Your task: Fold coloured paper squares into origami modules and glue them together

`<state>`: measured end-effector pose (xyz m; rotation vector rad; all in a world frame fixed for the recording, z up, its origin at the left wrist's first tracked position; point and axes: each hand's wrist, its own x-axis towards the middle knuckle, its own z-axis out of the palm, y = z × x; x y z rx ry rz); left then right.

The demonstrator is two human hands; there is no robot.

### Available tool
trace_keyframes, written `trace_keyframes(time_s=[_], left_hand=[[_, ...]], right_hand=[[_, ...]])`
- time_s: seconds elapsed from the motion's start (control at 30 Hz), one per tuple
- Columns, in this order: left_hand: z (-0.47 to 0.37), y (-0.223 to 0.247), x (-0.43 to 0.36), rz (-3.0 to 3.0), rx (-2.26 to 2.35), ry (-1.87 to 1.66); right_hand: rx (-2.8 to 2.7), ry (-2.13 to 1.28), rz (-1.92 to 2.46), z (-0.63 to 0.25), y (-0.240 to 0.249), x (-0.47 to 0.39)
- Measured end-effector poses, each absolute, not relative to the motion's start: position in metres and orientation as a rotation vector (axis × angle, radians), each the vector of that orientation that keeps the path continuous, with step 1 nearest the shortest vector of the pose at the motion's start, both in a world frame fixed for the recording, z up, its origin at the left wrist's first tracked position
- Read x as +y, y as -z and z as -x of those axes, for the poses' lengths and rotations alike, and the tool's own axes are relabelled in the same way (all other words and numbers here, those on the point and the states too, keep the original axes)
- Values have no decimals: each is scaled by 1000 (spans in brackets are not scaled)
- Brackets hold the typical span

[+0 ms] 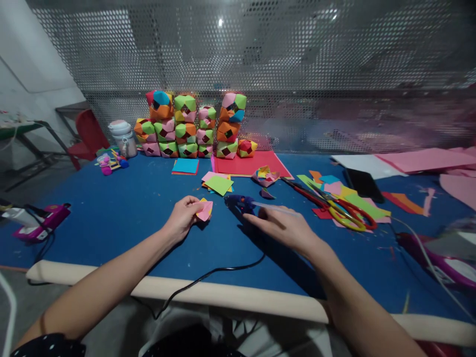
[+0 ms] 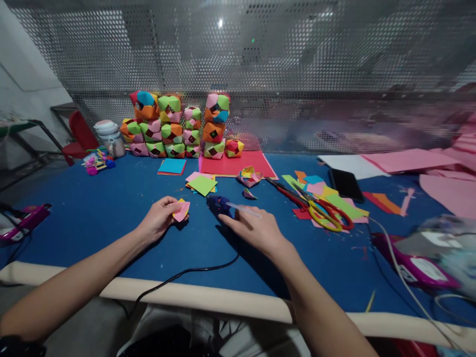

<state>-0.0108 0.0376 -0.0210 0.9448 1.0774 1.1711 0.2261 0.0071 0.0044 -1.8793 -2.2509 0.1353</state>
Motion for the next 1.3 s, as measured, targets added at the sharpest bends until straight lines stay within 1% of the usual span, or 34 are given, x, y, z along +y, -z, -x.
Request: trace_keyframes(time_s=[0.13, 0.3, 0.43, 0.53, 0.67, 0.8, 0.97, 1.13, 1.3], left_hand=[[10, 22, 37, -972, 1083, -1162], [7, 24, 36, -1051, 1117, -1117], [7, 26, 38, -1159, 1198, -1134], [11, 26, 40, -1245, 1254, -1156], [16, 23, 41, -1325, 1299, -1154], [15, 22, 40, -1371, 1299, -1118], [12, 22, 38, -1404, 1293, -1071], [12, 21, 38, -1413, 1294, -1063], [11, 21, 37, -1416, 1283, -1043]], right_hand=[[-2266, -247, 1917, -236, -11, 1], [-2138, -365, 1608, -222, 9, 18], [-2010, -450, 1610, -207, 22, 29], [-1990, -510, 1554, -203, 19, 24], [-2010, -589, 1315, -199, 11, 9], [-2069, -538, 1244, -192, 11, 2], [-2135, -490, 1264, -187, 13, 2], [-2206, -364, 1368, -188, 13, 2], [-2268, -274, 1342, -189, 17, 3]])
